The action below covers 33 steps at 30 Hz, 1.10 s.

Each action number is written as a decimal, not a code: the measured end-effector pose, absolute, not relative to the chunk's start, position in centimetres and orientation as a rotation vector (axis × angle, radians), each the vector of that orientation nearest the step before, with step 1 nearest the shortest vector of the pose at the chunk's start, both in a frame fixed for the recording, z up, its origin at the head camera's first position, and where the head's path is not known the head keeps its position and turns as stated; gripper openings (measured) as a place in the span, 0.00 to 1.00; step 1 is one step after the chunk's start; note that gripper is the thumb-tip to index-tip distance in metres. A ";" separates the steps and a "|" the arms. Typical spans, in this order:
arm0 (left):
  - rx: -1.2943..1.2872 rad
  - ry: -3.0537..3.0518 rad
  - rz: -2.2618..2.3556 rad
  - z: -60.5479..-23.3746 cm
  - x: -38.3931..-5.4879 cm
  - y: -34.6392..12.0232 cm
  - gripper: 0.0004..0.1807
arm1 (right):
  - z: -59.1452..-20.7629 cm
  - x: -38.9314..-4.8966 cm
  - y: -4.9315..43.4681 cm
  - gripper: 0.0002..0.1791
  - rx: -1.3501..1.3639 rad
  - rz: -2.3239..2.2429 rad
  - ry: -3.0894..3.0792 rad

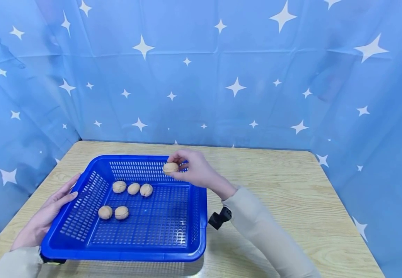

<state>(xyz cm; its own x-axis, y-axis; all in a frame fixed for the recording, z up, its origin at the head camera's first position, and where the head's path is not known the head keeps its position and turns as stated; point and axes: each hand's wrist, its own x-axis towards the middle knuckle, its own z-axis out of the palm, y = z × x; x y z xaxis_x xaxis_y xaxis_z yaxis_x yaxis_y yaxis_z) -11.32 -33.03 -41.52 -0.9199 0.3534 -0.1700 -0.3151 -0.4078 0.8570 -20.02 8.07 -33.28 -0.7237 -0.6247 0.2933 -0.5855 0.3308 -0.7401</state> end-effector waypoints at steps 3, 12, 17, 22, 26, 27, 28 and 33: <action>0.043 1.421 2.342 -41.5 -11.3 -33.0 0.35 | -33.2 -20.2 6.9 0.14 -1.178 -1.341 2.506; 0.023 1.458 2.332 -41.4 -11.3 -32.9 0.36 | -33.2 -20.9 4.0 0.13 -1.226 -1.288 2.440; 0.048 1.410 2.354 -41.4 -11.3 -33.0 0.35 | -33.7 -21.1 2.4 0.12 -1.201 -1.242 2.390; 0.025 1.436 2.344 -41.3 -11.4 -33.0 0.35 | -34.4 -21.2 1.3 0.10 -1.185 -1.189 2.352; 0.018 1.439 2.348 -41.4 -11.5 -33.0 0.35 | -35.2 -21.2 0.4 0.10 -1.146 -1.109 2.325; 0.020 1.440 2.348 -41.4 -11.4 -33.1 0.35 | -35.4 -21.2 0.2 0.10 -1.120 -1.096 2.315; 0.022 1.438 2.350 -41.4 -11.4 -33.1 0.35 | -35.7 -21.1 -0.1 0.10 -1.100 -1.079 2.308; 0.033 1.444 2.347 -41.5 -11.4 -33.1 0.35 | -36.9 -20.9 -1.0 0.11 -1.028 -1.011 2.273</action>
